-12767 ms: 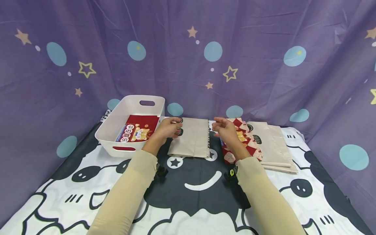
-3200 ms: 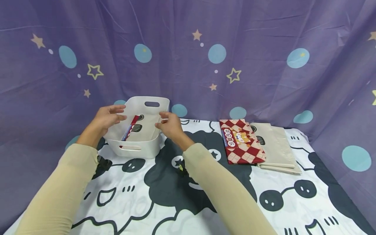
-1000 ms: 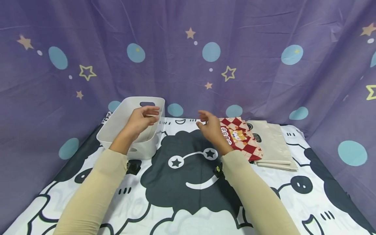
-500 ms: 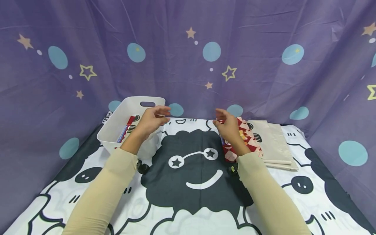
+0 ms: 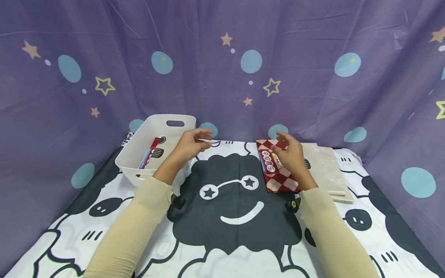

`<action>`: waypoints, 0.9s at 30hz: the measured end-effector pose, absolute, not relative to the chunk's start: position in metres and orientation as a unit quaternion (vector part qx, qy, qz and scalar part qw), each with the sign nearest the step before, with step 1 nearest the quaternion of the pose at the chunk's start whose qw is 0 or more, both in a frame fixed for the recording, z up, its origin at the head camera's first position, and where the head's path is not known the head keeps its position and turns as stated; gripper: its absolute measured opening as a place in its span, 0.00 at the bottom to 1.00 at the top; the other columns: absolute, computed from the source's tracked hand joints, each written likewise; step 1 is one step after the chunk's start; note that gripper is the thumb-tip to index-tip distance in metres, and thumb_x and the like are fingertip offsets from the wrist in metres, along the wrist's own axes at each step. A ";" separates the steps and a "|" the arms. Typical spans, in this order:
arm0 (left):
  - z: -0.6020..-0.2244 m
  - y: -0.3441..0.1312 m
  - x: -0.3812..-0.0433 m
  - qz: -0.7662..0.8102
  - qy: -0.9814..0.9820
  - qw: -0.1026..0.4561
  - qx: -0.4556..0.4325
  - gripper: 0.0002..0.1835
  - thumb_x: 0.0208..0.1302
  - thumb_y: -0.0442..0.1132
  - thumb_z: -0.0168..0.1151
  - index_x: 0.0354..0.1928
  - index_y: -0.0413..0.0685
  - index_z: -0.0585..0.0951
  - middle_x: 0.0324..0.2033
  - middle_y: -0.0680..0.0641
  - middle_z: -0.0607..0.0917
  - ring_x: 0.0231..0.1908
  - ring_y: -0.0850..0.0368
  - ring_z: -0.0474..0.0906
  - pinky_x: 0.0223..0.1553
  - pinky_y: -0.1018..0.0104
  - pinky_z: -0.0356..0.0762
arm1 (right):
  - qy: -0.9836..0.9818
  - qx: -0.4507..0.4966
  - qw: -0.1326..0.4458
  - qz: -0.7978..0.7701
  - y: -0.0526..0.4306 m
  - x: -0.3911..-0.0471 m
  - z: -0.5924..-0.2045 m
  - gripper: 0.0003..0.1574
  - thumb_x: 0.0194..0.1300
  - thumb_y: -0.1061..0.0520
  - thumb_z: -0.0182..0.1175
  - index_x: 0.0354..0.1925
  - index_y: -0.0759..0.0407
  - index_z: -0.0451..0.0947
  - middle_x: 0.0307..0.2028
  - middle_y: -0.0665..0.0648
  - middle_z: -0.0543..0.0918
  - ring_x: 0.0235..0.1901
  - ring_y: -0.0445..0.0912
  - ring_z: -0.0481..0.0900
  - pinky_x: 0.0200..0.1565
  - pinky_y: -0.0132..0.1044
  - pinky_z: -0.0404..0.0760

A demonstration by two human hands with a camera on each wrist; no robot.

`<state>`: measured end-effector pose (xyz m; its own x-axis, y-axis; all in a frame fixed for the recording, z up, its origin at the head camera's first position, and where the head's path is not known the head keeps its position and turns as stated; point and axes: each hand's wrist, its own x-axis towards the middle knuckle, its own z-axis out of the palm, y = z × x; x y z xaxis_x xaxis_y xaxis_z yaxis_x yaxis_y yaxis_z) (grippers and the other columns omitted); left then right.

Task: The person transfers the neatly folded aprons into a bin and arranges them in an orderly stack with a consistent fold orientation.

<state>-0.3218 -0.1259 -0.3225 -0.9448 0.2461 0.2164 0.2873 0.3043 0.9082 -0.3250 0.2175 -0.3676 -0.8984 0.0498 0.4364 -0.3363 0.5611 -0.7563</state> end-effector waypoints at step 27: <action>-0.358 -0.061 -0.322 -0.613 -0.777 -0.051 -0.135 0.22 0.65 0.28 0.67 0.62 0.43 0.81 0.54 0.40 0.85 0.51 0.49 0.83 0.50 0.52 0.82 | -0.877 0.011 0.152 0.455 0.287 -0.305 -0.381 0.35 0.74 0.55 0.63 0.73 0.64 0.66 0.62 0.73 0.76 0.62 0.67 0.74 0.59 0.61 0.77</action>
